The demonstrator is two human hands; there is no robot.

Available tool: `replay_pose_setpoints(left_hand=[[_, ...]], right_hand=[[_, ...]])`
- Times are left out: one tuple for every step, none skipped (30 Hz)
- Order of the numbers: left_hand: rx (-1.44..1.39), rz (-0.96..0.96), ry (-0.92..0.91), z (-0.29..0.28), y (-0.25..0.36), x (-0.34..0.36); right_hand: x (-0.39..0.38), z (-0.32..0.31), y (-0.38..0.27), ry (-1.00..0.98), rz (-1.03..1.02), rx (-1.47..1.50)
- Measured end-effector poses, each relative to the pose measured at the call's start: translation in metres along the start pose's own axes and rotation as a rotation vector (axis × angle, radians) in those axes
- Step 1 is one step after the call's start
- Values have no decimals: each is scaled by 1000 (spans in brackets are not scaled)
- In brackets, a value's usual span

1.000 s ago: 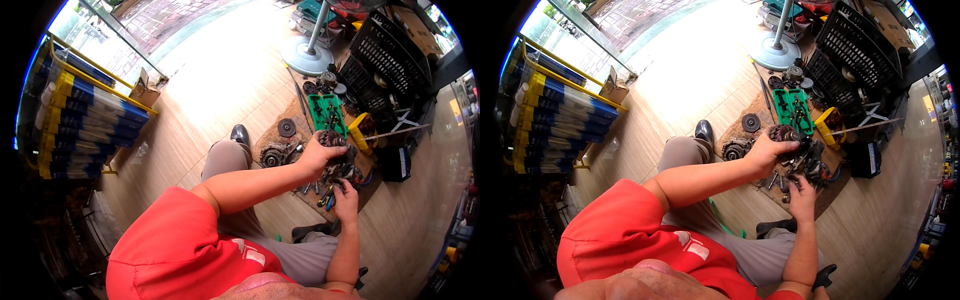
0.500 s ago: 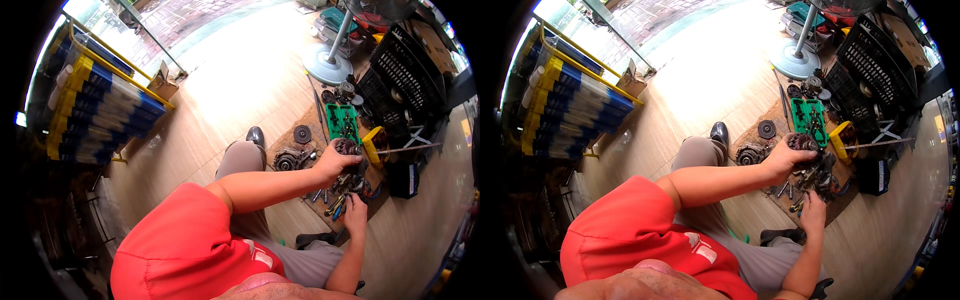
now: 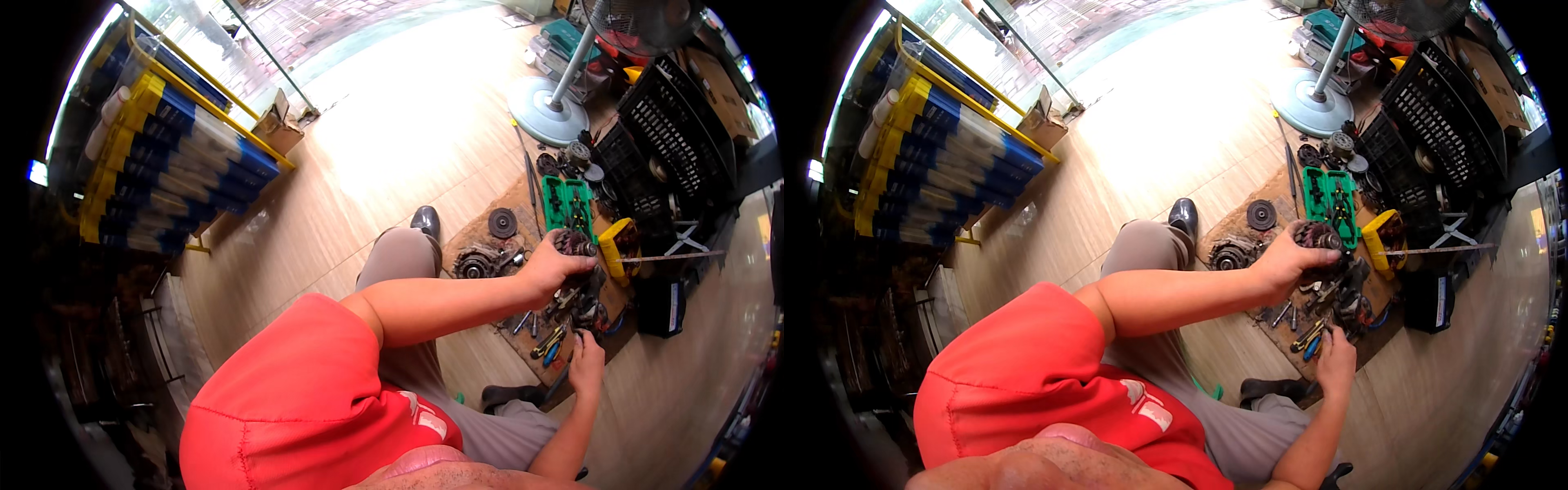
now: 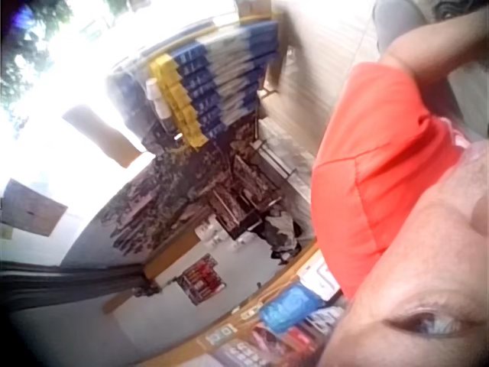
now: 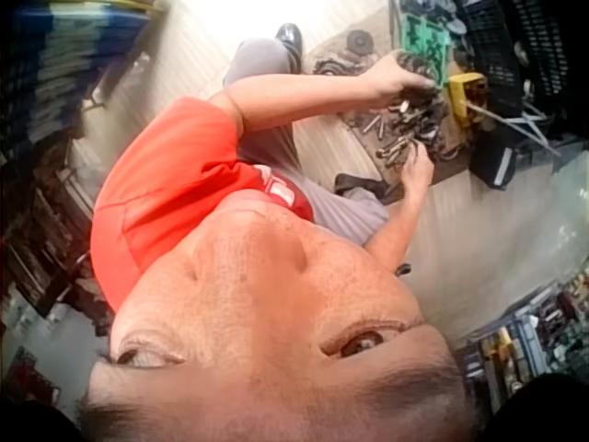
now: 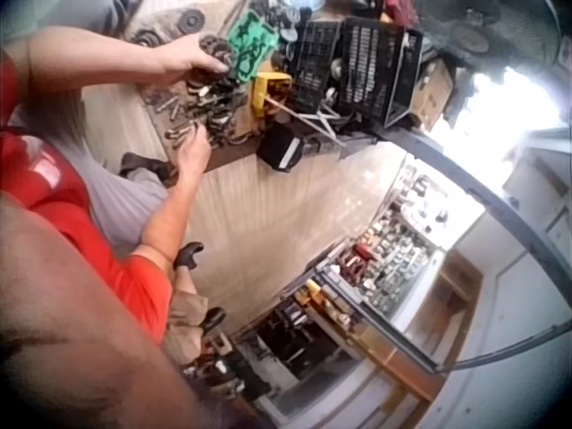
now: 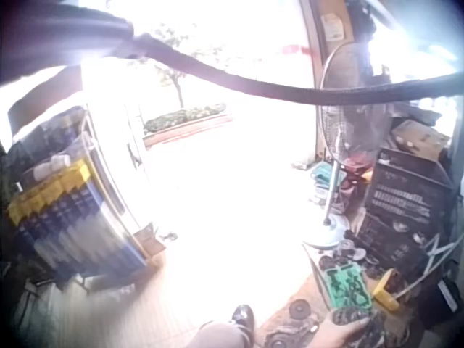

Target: The person is disassembling an alternator by hand and using tools to remove screws and wires, separating the rotor from the stator and casing.

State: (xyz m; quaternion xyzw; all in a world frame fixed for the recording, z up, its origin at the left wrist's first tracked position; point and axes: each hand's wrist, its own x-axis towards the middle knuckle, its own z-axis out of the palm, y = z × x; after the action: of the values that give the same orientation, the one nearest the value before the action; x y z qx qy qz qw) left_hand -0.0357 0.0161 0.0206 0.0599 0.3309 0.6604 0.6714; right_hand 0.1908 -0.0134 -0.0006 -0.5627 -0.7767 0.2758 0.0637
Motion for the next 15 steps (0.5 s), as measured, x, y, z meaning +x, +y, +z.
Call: replay_pose_setpoints(left_hand=[[-5, -1, 3, -1, 2, 1], [-10, -2, 5, -2, 4, 2], [-13, -4, 8, -1, 7, 2], [-16, 10, 13, 0, 10, 2], [-18, 24, 18, 1, 14, 1], [-21, 39, 24, 1, 17, 1], [-42, 61, 17, -1, 17, 4], [-63, 83, 9, -5, 15, 9], [-84, 101, -2, -4, 16, 10], [-86, 87, -12, -5, 18, 11], [-92, 89, -14, -5, 19, 12], [-98, 88, -19, -4, 20, 13], [-105, 88, -24, -3, 21, 13], [-107, 106, -26, -2, 21, 13], [-101, 95, -29, -3, 24, 12]], right_hand=[[-1, -3, 0, 20, 10, -2], [-3, -4, 1, 40, 21, -5], [-3, -4, 7, 74, -5, 34], [-4, -4, 15, 108, -31, 73], [-5, -4, 19, 142, -56, 112], [-6, -5, 19, 153, -39, 132], [-8, -9, 18, 164, -20, 151], [-10, -11, 17, 175, -2, 171], [-12, -12, 16, 180, -32, 177], [-14, -13, 15, 186, -61, 182], [-15, -13, 15, 191, -90, 188], [-16, -14, 16, 186, -109, 159], [-16, -14, 16, 180, -128, 131], [-17, -15, 17, 175, -147, 103], [-17, -17, 19, 167, -132, 79]])
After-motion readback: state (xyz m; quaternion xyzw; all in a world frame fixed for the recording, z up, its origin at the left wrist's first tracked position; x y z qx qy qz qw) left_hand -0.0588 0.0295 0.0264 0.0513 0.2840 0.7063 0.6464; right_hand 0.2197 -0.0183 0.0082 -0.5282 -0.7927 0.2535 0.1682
